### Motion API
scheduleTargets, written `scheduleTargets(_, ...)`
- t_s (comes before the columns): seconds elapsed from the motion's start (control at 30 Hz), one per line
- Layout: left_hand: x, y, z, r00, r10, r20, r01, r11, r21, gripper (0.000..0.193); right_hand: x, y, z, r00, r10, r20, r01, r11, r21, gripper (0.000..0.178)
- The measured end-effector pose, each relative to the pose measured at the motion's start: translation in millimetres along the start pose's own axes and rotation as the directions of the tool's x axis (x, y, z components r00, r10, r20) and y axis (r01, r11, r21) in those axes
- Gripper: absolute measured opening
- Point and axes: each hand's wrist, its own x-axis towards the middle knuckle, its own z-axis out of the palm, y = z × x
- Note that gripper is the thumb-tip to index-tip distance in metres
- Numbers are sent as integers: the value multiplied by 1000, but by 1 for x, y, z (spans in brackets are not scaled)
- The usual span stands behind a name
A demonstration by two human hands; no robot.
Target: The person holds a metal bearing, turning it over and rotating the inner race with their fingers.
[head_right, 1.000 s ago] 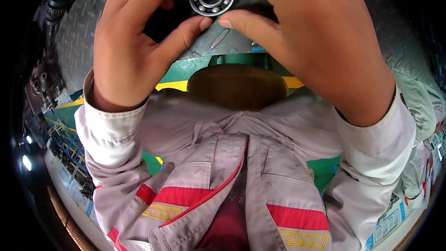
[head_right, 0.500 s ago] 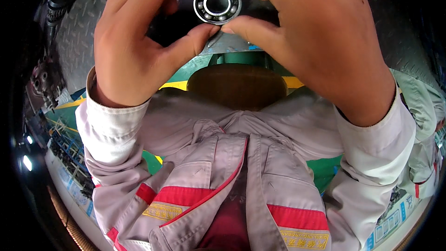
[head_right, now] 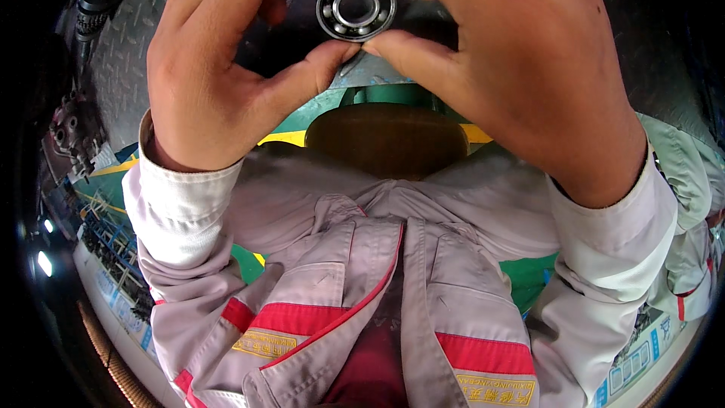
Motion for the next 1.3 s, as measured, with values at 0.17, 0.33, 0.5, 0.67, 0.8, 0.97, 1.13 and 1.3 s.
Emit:
scheduleTargets(0.17,-1,-2,0,1000,0,-6,0,1000,-1,41,8,-12,-4,999,19,33,-17,998,-62,37)
scheduleTargets(0.33,-2,-4,1,1000,-1,-5,1,1000,-3,41,8,-12,0,996,30,81,-16,985,-174,39)
scheduleTargets(0.5,-3,-5,0,1000,-2,-7,2,1000,-4,40,10,-14,1,999,-16,51,24,988,-150,38)
scheduleTargets(0.67,-4,-6,-1,1000,-4,-11,4,1000,1,40,11,-8,-4,1000,-27,6,26,996,88,37)
scheduleTargets(0.8,-4,-6,-1,1000,-3,-11,3,1000,-3,40,2,-1,5,1000,-11,-1,11,998,58,37)
scheduleTargets(0.97,-3,-6,-2,1000,-1,-8,1,1000,0,40,3,-4,0,998,-30,53,32,999,-37,37)
scheduleTargets(1.13,-2,-7,-3,1000,-3,-3,3,1000,-2,40,8,-13,-1,989,52,142,-31,989,-145,38)
scheduleTargets(1.3,-2,-6,-3,1000,-5,-5,5,1000,-1,40,1,5,3,997,-77,21,75,994,82,38)
